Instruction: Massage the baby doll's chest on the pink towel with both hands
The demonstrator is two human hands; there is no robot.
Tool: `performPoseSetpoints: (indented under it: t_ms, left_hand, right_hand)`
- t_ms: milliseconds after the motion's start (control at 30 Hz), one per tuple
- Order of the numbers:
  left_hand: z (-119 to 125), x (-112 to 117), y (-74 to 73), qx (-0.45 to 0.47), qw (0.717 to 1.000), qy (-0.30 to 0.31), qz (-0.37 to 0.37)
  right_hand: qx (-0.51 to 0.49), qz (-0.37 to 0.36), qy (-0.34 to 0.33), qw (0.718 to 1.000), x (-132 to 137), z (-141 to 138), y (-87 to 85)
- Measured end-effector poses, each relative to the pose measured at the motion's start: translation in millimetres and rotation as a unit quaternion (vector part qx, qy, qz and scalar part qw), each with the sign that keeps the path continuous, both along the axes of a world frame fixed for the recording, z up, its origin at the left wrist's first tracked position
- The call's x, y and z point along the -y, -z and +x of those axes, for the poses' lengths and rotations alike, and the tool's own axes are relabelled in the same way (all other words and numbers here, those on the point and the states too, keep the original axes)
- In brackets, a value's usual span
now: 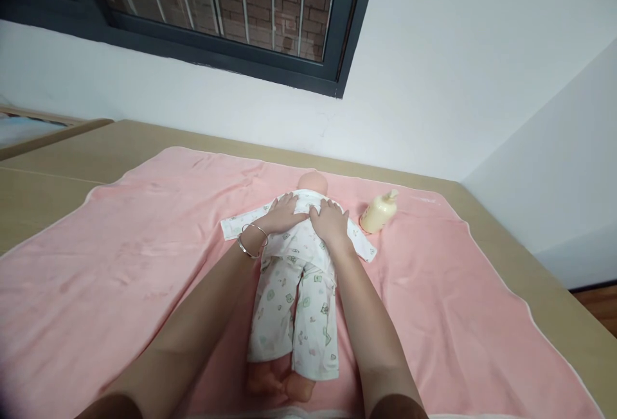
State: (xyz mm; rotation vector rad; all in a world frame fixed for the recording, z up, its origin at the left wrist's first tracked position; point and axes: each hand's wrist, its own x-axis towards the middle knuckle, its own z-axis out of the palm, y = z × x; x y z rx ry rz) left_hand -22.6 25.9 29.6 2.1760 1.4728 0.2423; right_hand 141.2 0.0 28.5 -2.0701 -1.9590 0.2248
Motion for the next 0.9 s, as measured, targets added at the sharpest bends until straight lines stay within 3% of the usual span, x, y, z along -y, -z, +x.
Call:
performPoseSetpoints:
  t_ms: [733, 900]
  left_hand:
    - [2.1, -4.2, 8.6, 0.006, 1.0, -0.012, 0.009]
    - [2.3, -1.3, 2.7, -0.011, 1.0, -0.005, 0.005]
  right_hand:
    - [-0.008, -0.008, 0.003, 1.0, -2.8, 0.6, 4.2]
    - [-0.01, -0.007, 0.002, 1.0, -0.8, 0.3, 1.1]
